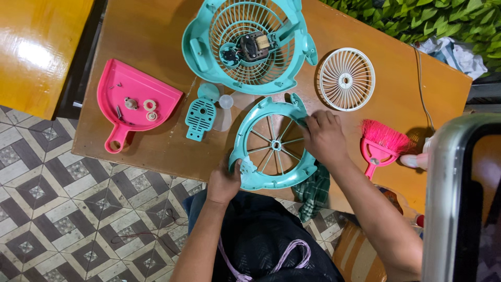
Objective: The person wipes several disassembled electric fan components on a table using a cloth. They clean the motor housing, fan blades, and both front and rear grilles, then place the parts back on the table.
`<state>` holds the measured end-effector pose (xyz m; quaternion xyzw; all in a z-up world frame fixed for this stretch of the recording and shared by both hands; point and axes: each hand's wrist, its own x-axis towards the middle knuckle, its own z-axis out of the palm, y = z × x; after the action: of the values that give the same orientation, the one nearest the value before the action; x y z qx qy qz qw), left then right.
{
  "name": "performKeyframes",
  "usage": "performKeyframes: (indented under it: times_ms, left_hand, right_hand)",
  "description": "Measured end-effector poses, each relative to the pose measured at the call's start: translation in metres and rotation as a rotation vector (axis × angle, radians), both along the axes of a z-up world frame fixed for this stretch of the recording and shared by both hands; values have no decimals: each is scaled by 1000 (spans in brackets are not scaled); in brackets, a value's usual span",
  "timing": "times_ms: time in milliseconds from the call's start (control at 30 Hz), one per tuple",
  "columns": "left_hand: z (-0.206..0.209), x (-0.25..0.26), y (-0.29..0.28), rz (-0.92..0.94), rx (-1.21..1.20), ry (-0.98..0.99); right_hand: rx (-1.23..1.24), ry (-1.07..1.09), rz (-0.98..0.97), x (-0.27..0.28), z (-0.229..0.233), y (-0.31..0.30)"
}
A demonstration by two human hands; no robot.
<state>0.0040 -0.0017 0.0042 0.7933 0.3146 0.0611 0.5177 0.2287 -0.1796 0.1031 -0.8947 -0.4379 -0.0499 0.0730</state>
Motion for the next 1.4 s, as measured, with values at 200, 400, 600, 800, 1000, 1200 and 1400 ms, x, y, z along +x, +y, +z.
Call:
performKeyframes:
  times_ms: [200, 400, 600, 800, 1000, 1200, 1400]
  left_hand:
    - [-3, 0, 0, 0, -5, 2]
    - [-1, 3, -1, 6, -42, 15]
    - [-1, 3, -5, 64, -94, 23]
    - [-6, 1, -9, 93, -55, 22]
    - [0, 3, -6, 69, -62, 71]
    - [3, 3, -5, 74, -62, -20]
    - [3, 4, -3, 51, 0, -71]
  right_hand:
    - [220, -10, -61, 7, -31, -5]
    - [285, -27, 56, 21, -57, 22]
    - [152, 95, 167, 27, -45, 27]
    - [-34, 18, 175, 15, -17, -2]
    - [-113, 24, 67, 1, -17, -20]
    - [156, 169, -113, 1, -26, -71]
    - [127, 88, -742, -5, 9, -132]
